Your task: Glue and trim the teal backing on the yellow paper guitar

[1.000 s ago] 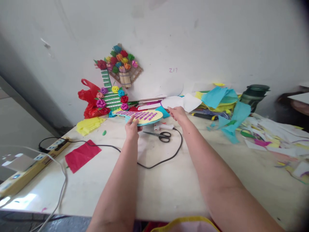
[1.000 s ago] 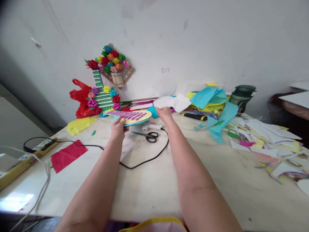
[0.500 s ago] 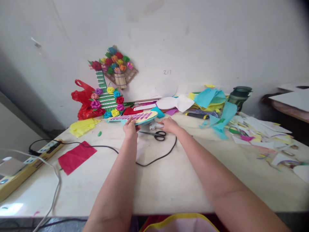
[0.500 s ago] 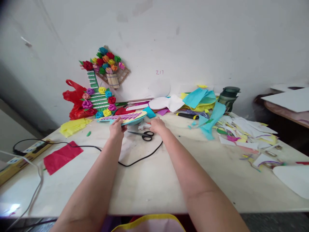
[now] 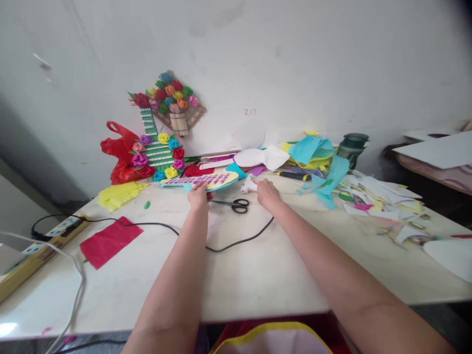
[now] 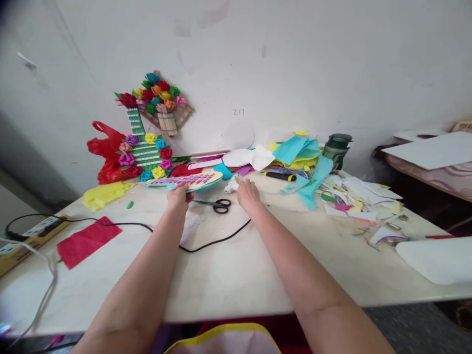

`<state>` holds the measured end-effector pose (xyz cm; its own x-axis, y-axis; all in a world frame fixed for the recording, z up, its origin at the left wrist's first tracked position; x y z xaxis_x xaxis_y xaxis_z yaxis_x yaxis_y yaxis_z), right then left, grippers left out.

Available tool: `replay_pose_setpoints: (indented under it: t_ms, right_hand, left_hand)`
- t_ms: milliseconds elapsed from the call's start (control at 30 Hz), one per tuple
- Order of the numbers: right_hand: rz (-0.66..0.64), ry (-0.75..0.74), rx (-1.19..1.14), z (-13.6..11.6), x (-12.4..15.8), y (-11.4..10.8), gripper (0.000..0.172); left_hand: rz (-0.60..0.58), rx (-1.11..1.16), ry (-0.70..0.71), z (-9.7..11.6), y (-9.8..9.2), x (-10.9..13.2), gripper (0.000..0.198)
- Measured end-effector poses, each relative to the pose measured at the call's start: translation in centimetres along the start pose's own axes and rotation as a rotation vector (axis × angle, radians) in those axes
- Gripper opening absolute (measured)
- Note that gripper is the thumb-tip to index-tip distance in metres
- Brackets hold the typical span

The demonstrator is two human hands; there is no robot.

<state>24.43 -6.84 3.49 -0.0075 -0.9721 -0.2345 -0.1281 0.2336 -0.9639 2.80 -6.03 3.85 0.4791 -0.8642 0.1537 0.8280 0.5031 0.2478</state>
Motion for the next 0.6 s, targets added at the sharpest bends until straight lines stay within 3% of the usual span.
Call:
replay_pose_setpoints:
  t_ms: [167,333,400,500,600]
  right_hand:
    - [0.006,0.168,0.01,1.4,0.9,0.2,0.034]
    - [0.033,0.207,0.046,1.9,1.1,-0.1,0.032]
    - [0.108,0.153,0.073,1.6,1.1,-0.7,0.031]
    - [0.245,-0.071,0.058,0.0,1.6,-1.5,0.03]
    - [0.223,-0.309,-0.023,-2.5,2.4,-1.3,0.03]
  left_hand:
    - [-0.038,-0.063,-0.057,-0.4,0.0,-0.3,0.036]
    - [-0.067,-0.133,-0.072,-0.4,0.0,-0.2,0.036]
    - [-0.084,-0.142,-0.058,-0.4,0.0,-0.2,0.035]
    - [-0.088,-0.148,-0.047,-0.4,-0.1,-0.3,0.035]
    - [-0.094,-0.152,-0.05,-0.5,-0.1,-0.3,0.036]
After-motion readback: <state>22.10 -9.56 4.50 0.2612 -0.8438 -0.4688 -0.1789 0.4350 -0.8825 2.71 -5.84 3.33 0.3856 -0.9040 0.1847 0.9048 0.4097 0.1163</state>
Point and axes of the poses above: each hand's wrist, its own x-axis away from the middle knuckle, its own y-axis out of the palm, z = x × y, the point moved 2 cm from there along -x, towards the middle knuckle, and after that the axes turned 2 degrees about -x, right-handed, at the moved point
